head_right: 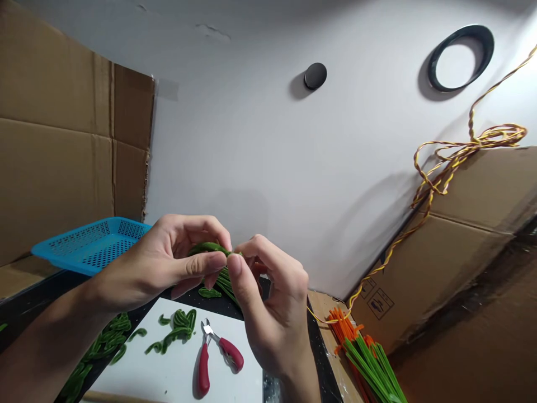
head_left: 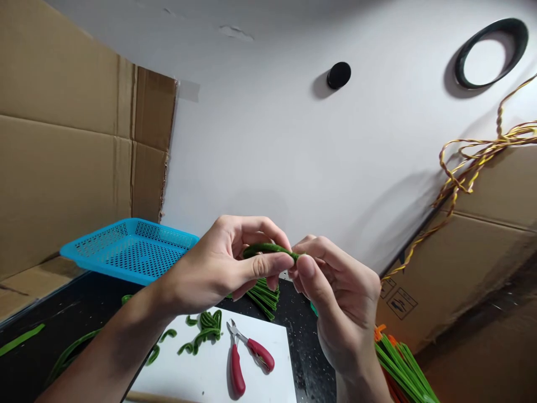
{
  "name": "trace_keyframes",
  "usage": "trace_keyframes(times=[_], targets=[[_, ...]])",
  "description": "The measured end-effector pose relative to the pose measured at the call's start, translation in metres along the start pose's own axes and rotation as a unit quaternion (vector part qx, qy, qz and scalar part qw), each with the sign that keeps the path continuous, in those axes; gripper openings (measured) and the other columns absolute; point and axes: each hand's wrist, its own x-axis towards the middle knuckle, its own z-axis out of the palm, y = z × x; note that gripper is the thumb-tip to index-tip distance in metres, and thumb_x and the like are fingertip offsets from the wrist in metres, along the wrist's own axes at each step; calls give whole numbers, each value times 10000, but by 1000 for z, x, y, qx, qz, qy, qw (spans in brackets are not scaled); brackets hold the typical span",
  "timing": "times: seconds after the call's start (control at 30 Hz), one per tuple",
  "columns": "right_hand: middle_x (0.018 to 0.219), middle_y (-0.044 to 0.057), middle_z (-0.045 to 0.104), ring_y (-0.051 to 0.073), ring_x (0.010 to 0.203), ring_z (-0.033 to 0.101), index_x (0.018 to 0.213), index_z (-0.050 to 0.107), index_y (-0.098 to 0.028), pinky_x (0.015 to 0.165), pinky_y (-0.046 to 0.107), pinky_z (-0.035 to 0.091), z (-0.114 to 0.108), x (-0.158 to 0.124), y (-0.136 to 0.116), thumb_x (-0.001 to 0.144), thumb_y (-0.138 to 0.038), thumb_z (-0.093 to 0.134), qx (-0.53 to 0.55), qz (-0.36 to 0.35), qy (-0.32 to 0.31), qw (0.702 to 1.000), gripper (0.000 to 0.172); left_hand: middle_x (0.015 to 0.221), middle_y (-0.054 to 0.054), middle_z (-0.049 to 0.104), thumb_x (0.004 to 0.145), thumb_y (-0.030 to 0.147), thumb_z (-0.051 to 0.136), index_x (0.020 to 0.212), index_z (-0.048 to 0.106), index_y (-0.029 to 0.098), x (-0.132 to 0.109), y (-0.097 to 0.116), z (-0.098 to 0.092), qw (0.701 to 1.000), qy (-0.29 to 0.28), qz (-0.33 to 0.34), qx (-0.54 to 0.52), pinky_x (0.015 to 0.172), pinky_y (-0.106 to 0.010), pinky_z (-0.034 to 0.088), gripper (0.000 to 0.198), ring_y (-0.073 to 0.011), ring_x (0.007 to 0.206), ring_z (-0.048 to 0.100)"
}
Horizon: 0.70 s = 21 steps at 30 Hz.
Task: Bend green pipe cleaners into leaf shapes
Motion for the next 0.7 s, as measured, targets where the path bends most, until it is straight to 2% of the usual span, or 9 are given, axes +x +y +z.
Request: trace_keyframes(times=[0.07,0.13,0.23,0.33,0.53,0.7], targets=[[662,-26,501,22,594,446,793,612,-148,542,155,346,0,1,1,1071,-297,599,2,2,1,1000,316,663,37,646,810,274,877,926,659,149,1,-1,0,1000,-5,-17,2,379,-65,341,276,1,443,439],[649,-23,494,23,579,440,767,601,-142,526,154,341,0,1,3,1063,-292,614,-16,3,23,1000,333,686,25,661,845,329,848,936,647,147,2,-1,-1,1000,-8,-19,13,393,-72,374,286,-5,445,466],[660,-8,502,41,572,432,771,600,-148,493,174,334,-2,1,10,1060,-356,627,-4,22,92,996,357,750,-21,689,945,477,709,918,640,123,4,-1,-3,999,-8,-15,29,390,-91,398,362,-24,440,530],[692,4,527,61,579,481,815,609,-164,462,185,338,-8,1,16,1045,-418,654,50,49,138,988,345,814,-39,698,979,505,645,911,638,116,5,-2,-4,1000,0,2,19,368,-95,399,395,-42,462,580],[734,19,616,67,535,558,891,699,-164,421,185,419,-10,3,15,1035,-415,671,55,55,131,988,291,851,-14,710,919,364,764,1076,685,149,9,-10,-2,999,22,41,-1,365,-113,447,277,-66,502,624],[605,-3,600,82,458,568,890,727,-153,392,168,451,-2,7,7,973,-338,758,78,54,135,986,206,771,-7,718,888,328,798,1085,738,144,10,-13,0,996,74,37,23,328,-120,379,277,-68,413,582]])
